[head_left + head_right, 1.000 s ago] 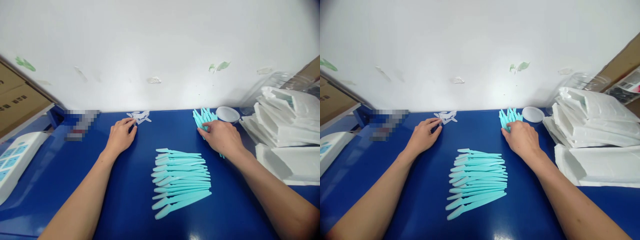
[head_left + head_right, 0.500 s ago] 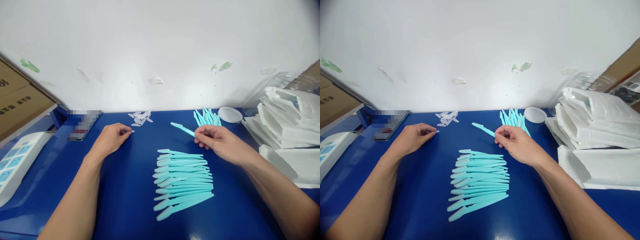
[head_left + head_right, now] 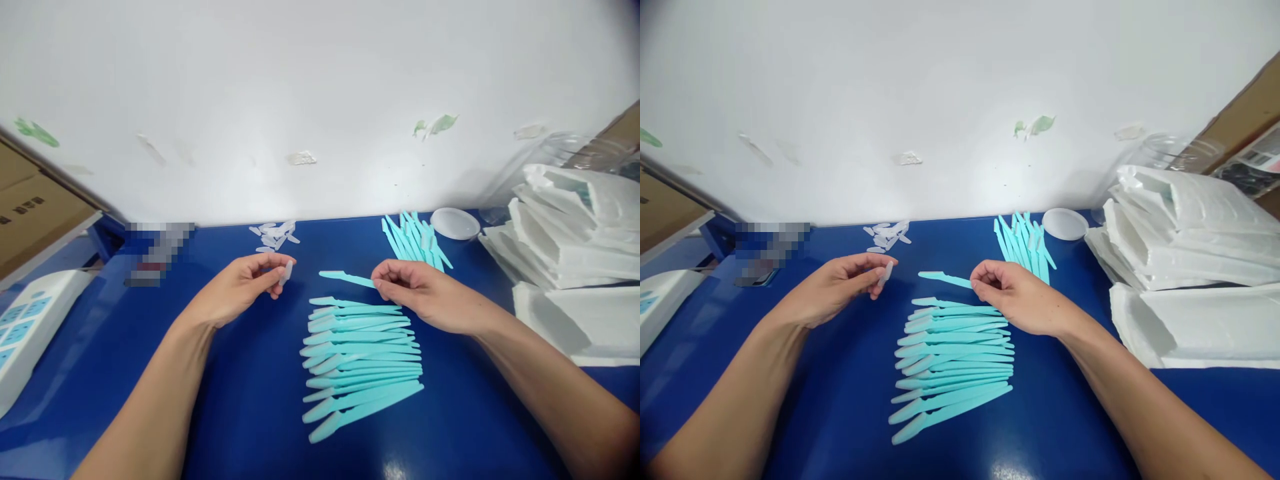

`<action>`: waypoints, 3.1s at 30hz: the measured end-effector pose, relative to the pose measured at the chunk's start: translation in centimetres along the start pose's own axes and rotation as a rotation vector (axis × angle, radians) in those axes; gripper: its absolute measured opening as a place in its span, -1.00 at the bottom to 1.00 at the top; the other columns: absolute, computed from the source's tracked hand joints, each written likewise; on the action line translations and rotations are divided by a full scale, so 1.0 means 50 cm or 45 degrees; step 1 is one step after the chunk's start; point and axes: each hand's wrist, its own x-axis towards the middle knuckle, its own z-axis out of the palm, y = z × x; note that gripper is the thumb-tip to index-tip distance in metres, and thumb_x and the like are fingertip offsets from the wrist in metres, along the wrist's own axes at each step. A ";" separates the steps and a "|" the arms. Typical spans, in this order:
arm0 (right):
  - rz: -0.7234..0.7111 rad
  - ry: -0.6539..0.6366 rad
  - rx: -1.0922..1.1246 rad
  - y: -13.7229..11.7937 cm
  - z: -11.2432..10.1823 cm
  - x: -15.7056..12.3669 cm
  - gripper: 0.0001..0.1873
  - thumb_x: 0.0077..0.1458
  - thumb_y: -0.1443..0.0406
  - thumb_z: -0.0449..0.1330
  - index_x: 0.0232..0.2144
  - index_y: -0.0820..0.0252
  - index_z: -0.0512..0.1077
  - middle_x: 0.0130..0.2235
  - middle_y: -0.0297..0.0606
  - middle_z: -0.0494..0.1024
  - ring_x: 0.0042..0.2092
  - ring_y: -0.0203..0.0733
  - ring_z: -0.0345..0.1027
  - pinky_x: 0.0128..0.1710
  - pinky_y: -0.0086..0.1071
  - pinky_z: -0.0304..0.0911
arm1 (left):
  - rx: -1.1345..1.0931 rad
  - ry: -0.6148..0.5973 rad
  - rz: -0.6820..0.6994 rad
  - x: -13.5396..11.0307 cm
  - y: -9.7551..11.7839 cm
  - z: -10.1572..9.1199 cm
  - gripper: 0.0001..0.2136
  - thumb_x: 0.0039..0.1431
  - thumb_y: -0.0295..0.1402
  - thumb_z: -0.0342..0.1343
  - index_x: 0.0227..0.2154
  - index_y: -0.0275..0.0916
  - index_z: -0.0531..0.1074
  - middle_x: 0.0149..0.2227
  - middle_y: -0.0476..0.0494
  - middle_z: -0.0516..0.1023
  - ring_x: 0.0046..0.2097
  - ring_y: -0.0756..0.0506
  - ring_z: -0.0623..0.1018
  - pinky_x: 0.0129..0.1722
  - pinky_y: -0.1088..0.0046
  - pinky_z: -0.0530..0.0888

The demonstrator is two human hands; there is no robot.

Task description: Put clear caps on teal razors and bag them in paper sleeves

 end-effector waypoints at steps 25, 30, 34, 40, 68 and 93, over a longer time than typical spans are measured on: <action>-0.009 -0.031 0.013 0.010 -0.006 0.000 -0.69 0.31 0.02 0.10 -0.27 0.13 0.37 -0.39 -0.42 0.28 -0.37 -0.30 0.07 -0.36 -0.36 0.06 | -0.477 -0.087 0.003 0.004 0.006 0.050 -0.79 0.10 -0.29 0.39 -0.25 -0.28 0.60 -0.25 -0.21 0.69 -0.27 -0.13 0.67 -0.12 0.25 0.63; -0.011 -0.027 0.010 0.012 -0.012 0.001 -0.69 0.30 0.03 0.11 -0.26 0.13 0.38 -0.38 -0.41 0.28 -0.37 -0.30 0.08 -0.36 -0.36 0.07 | -0.319 -0.005 0.018 0.009 -0.001 0.041 -0.78 0.15 -0.21 0.36 -0.25 -0.26 0.61 -0.28 -0.16 0.67 -0.26 -0.10 0.64 -0.13 0.30 0.61; -0.013 -0.044 0.002 0.012 -0.014 0.001 -0.69 0.30 0.02 0.11 -0.27 0.13 0.38 -0.39 -0.43 0.28 -0.37 -0.31 0.07 -0.36 -0.36 0.06 | -0.114 0.016 0.033 0.006 0.000 0.032 -0.76 0.19 -0.16 0.32 -0.20 -0.22 0.61 -0.29 -0.13 0.66 -0.22 -0.11 0.63 -0.10 0.33 0.56; 0.000 -0.073 0.013 0.004 -0.009 -0.001 -0.71 0.29 0.04 0.13 -0.27 0.13 0.39 -0.40 -0.45 0.25 -0.38 -0.31 0.05 -0.38 -0.36 0.04 | 0.029 -0.067 0.047 0.000 0.015 0.052 -0.76 0.24 -0.14 0.26 -0.22 -0.21 0.62 -0.35 -0.09 0.64 -0.26 -0.08 0.58 -0.16 0.38 0.52; 0.189 0.717 -1.225 0.051 -0.036 0.038 -0.50 0.30 0.01 0.04 -0.04 0.17 0.62 -0.10 -0.03 0.56 -0.17 0.14 0.47 -0.38 -0.16 0.18 | 1.068 0.709 0.292 0.055 -0.077 -0.035 -0.61 0.30 -0.19 0.05 0.08 -0.18 0.56 -0.01 -0.19 0.50 -0.20 -0.13 0.49 -0.13 0.32 0.43; -0.070 0.135 -0.186 -0.009 0.007 -0.003 -0.69 0.36 0.05 -0.02 -0.35 0.08 0.25 -0.41 -0.41 0.26 -0.40 -0.26 0.09 -0.41 -0.36 0.07 | -0.095 0.066 0.060 0.008 0.001 0.027 -0.68 0.23 -0.09 0.26 -0.10 -0.20 0.61 -0.21 -0.13 0.66 -0.26 -0.06 0.58 -0.23 0.43 0.52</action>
